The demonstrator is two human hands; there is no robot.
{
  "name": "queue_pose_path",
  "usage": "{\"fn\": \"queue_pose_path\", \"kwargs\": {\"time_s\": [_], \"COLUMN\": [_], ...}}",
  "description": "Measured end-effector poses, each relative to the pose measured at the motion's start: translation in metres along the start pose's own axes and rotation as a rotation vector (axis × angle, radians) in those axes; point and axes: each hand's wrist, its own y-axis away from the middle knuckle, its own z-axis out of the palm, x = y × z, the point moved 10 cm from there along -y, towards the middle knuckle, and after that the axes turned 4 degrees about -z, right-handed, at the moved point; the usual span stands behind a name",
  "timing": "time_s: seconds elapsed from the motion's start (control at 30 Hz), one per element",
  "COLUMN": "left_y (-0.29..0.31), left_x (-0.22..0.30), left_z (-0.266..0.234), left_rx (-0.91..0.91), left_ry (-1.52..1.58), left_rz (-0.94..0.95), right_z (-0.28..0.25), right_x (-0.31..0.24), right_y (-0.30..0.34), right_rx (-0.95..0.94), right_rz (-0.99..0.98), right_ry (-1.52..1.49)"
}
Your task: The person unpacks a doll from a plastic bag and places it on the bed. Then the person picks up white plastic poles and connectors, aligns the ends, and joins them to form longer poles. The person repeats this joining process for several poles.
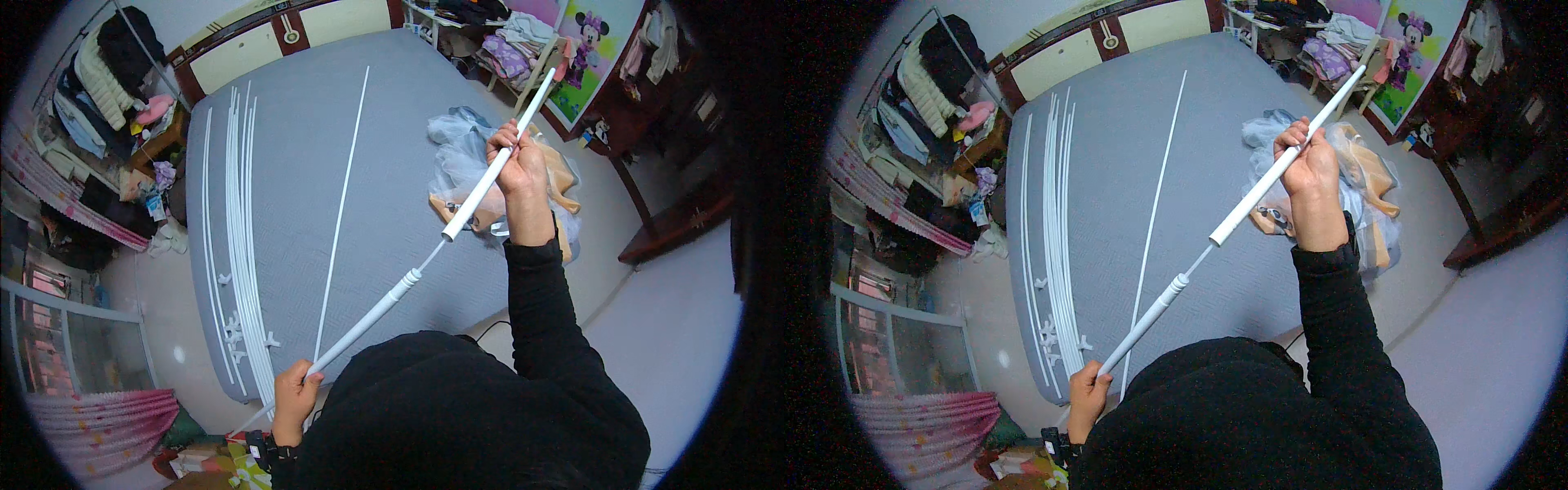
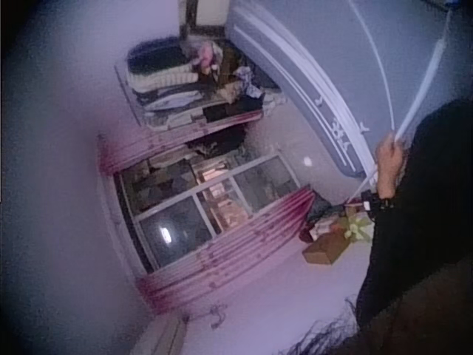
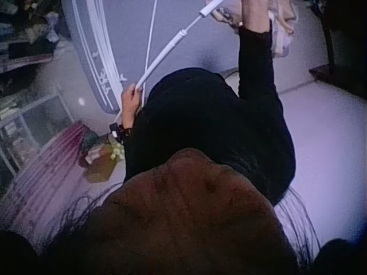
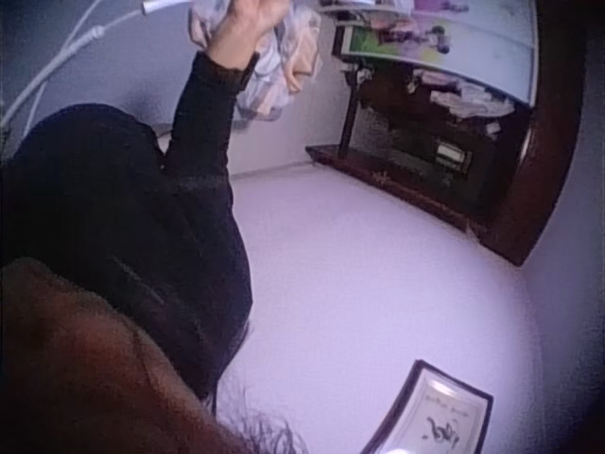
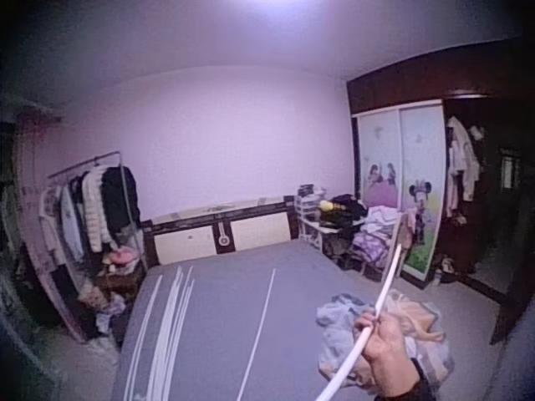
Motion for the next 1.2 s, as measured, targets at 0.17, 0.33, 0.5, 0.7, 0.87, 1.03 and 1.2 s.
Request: {"fn": "queue_pose_path", "kwargs": {"time_s": [0.17, 0.33, 0.5, 0.7, 0.87, 1.03, 1.2], "left_y": [0.001, 0.001, 0.002, 0.003, 0.004, 0.004, 0.004], "left_x": [-0.004, -0.004, -0.004, 0.004, 0.011, 0.011, 0.014], "left_z": [-0.004, -0.004, -0.003, -0.007, -0.008, -0.007, -0.007], "left_rx": [0.015, 0.019, 0.016, 0.035, 0.034, 0.022, 0.026], "left_ry": [-0.030, -0.011, -0.018, -0.039, -0.023, -0.002, -0.013], "left_rz": [-0.006, -0.018, -0.012, -0.003, -0.005, -0.019, 0.002], "right_z": [0.004, -0.003, -0.004, -0.011, -0.009, -0.009, -0.009], "right_x": [-0.003, -0.006, -0.005, -0.009, -0.008, -0.009, -0.010], "right_y": [0.001, 0.000, -0.004, -0.008, -0.008, -0.005, -0.004], "right_rx": [0.005, 0.071, 0.050, 0.097, 0.085, 0.080, 0.085], "right_rz": [-0.026, -0.043, -0.018, -0.026, -0.011, -0.018, -0.025], "right_ry": [0.024, 0.046, -0.010, -0.008, 0.001, -0.012, -0.008]}}
